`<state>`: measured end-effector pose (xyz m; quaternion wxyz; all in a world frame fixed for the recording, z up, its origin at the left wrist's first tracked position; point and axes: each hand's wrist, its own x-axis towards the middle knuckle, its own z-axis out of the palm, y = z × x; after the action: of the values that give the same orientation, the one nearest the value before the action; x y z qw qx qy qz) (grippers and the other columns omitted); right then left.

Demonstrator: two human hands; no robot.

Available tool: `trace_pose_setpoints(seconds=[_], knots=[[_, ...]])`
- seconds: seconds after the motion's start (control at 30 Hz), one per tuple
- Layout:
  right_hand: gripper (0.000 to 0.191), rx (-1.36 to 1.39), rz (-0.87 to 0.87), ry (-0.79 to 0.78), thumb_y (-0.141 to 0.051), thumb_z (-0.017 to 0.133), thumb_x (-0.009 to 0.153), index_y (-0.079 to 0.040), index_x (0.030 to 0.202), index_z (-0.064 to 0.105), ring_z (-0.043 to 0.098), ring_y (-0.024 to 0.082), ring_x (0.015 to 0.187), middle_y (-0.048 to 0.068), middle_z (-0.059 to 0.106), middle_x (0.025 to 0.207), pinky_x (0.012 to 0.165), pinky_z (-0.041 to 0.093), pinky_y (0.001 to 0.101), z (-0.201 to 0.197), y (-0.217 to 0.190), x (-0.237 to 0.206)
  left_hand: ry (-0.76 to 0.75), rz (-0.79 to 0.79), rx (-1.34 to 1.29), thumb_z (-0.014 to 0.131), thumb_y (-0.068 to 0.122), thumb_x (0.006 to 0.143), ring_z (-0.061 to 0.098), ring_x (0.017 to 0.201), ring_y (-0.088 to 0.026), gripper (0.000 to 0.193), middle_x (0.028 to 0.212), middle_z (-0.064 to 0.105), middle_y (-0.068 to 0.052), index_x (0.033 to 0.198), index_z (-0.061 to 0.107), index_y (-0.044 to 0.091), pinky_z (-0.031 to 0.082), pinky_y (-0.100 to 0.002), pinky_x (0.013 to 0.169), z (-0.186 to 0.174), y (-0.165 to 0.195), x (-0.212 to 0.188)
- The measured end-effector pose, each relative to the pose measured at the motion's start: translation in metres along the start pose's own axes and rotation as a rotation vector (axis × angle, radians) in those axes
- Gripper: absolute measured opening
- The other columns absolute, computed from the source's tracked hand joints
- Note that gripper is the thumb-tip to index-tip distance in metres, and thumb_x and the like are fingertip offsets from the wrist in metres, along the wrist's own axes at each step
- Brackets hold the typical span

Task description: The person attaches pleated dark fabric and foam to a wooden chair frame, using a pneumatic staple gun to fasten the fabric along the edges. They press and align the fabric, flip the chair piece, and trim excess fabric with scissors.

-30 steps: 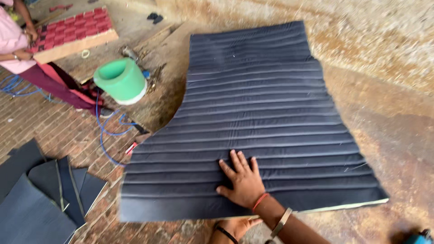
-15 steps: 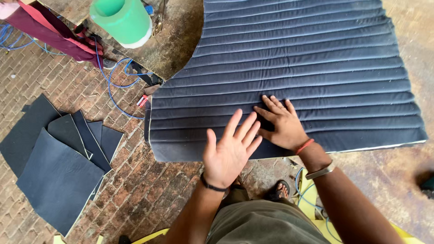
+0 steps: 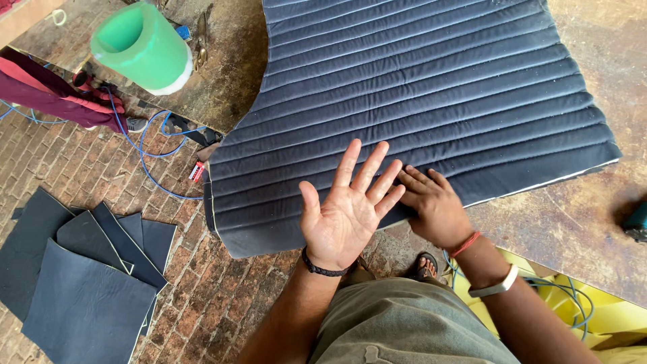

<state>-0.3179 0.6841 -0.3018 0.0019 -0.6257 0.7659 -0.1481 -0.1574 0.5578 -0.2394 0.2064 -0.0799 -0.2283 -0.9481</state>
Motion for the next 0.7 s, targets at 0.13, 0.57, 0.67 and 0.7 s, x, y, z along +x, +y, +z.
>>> trace_pose_setpoints(seconds=[0.13,0.57,0.67,0.7], knots=[[0.035,0.019,0.272,-0.434,-0.046,0.073,0.089,-0.028,0.120,0.073,0.075,0.030,0.096,0.012,0.077,0.101,0.089,0.059,0.0438,-0.016,0.032,0.036,0.027,-0.083,0.604,0.069,0.052,0.096,0.021,0.160,-0.040,0.092,0.174,0.014,-0.023,0.163,0.020,0.012,0.031,-0.055,0.127,-0.021,-0.002,0.007],[0.043,0.365,-0.065,0.348,-0.015,0.081,0.080,-0.002,0.120,0.072,0.070,0.033,0.093,0.013,0.076,0.106,0.082,0.056,0.0420,0.005,0.042,0.025,0.233,-0.053,2.201,0.094,0.043,0.061,0.034,0.148,-0.037,0.098,0.157,0.043,-0.015,0.146,0.055,0.013,0.022,-0.056,0.122,-0.113,-0.030,0.056],[0.010,0.638,0.142,0.393,-0.008,0.073,0.090,-0.009,0.099,0.077,0.074,0.021,0.083,0.006,0.078,0.097,0.078,0.058,0.0356,0.026,0.029,-0.041,0.260,-0.144,2.203,0.094,0.048,0.065,0.028,0.152,-0.034,0.081,0.161,0.037,-0.014,0.137,0.063,0.025,0.019,-0.055,0.124,-0.123,-0.029,0.059],[0.005,0.834,0.273,0.322,-0.013,0.071,0.094,-0.012,0.094,0.076,0.079,0.015,0.085,0.002,0.081,0.098,0.080,0.063,0.0308,0.036,0.026,-0.053,0.263,-0.151,2.201,0.093,0.048,0.066,0.028,0.152,-0.034,0.081,0.162,0.037,-0.013,0.137,0.063,0.025,0.019,-0.055,0.125,-0.125,-0.027,0.059]])
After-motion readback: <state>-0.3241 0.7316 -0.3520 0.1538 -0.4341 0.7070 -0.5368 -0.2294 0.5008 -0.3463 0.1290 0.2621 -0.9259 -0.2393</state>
